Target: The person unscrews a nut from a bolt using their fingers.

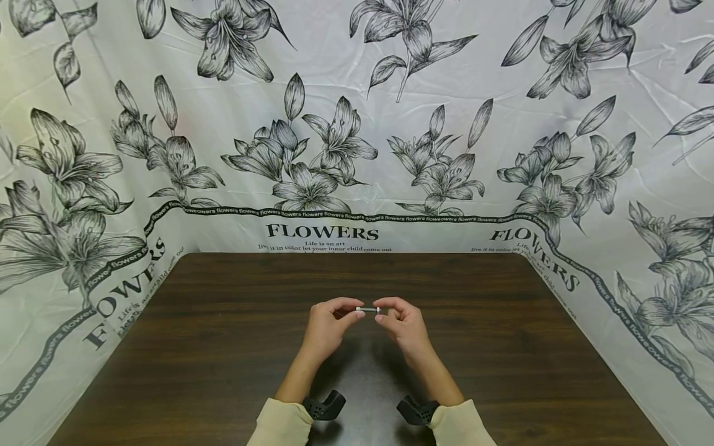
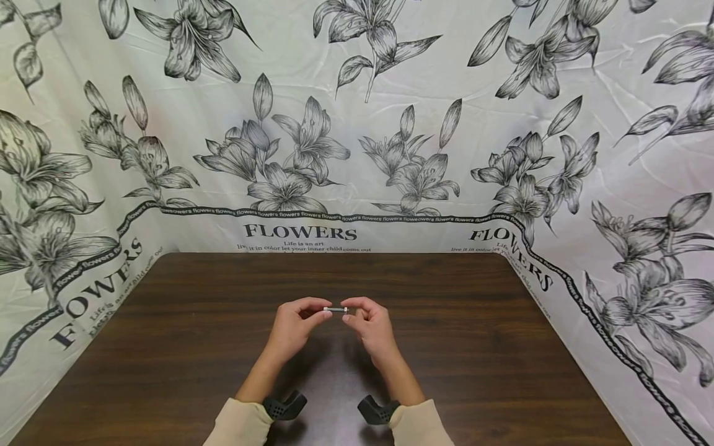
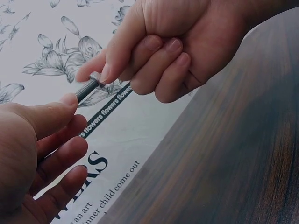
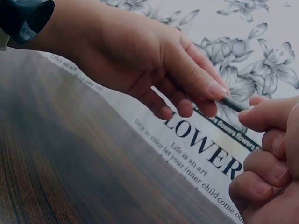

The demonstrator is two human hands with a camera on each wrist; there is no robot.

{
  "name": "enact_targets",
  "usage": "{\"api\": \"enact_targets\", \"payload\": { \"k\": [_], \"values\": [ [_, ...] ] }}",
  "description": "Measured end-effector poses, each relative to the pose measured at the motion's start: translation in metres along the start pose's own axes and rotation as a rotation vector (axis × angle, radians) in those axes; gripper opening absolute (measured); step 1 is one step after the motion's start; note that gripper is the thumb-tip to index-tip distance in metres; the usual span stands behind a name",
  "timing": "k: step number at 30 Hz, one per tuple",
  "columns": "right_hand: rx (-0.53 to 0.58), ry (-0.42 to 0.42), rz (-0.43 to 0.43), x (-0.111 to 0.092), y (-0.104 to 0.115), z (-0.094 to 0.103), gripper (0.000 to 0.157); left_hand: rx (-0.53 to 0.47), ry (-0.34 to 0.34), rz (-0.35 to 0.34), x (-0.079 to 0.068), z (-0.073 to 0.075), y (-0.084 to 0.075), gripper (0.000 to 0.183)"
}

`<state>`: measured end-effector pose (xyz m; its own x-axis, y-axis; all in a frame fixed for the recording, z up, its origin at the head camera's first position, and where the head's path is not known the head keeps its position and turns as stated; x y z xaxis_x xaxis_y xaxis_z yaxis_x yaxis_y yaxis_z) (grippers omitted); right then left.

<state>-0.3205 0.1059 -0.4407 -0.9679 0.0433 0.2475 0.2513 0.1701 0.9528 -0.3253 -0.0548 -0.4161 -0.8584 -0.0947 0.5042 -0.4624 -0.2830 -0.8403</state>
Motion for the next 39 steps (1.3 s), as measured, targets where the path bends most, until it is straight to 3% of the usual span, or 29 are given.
{"api": "enact_targets", "payload": {
  "k": [7, 12, 21, 27, 39],
  "values": [
    [0.039, -0.010, 0.001, -0.001, 0.003, 0.000, 0.023, 0.000, 0.002, 0.002, 0.000, 0.000, 0.001, 0.013],
    [0.046, -0.078, -0.084, 0.000, -0.004, 0.005, 0.028, -0.006, 0.001, 0.008, 0.000, 0.000, 0.001, 0.013],
    [-0.102, -0.115, -0.245, 0.000, -0.027, 0.010, 0.035, -0.013, 0.003, 0.001, 0.000, -0.001, -0.001, 0.015],
    [-0.124, -0.079, -0.252, -0.001, -0.030, 0.008, 0.045, -0.006, 0.008, 0.005, 0.000, -0.002, -0.001, 0.014],
    [-0.040, -0.059, -0.246, 0.000, -0.024, 0.006, 0.027, -0.011, 0.018, 0.000, -0.001, -0.003, 0.000, 0.013]
  ]
}}
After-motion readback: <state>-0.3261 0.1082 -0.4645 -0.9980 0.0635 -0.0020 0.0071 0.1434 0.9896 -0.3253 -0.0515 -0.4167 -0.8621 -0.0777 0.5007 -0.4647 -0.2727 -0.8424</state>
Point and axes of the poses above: each hand's wrist, its own x-axis towards the middle knuckle, its own z-axis out of the back of the hand, y = z × x, the point moved 10 cm from there along x, towards the middle knuckle, and after that the axes turned 12 degrees about -y, right-handed, at the moved point
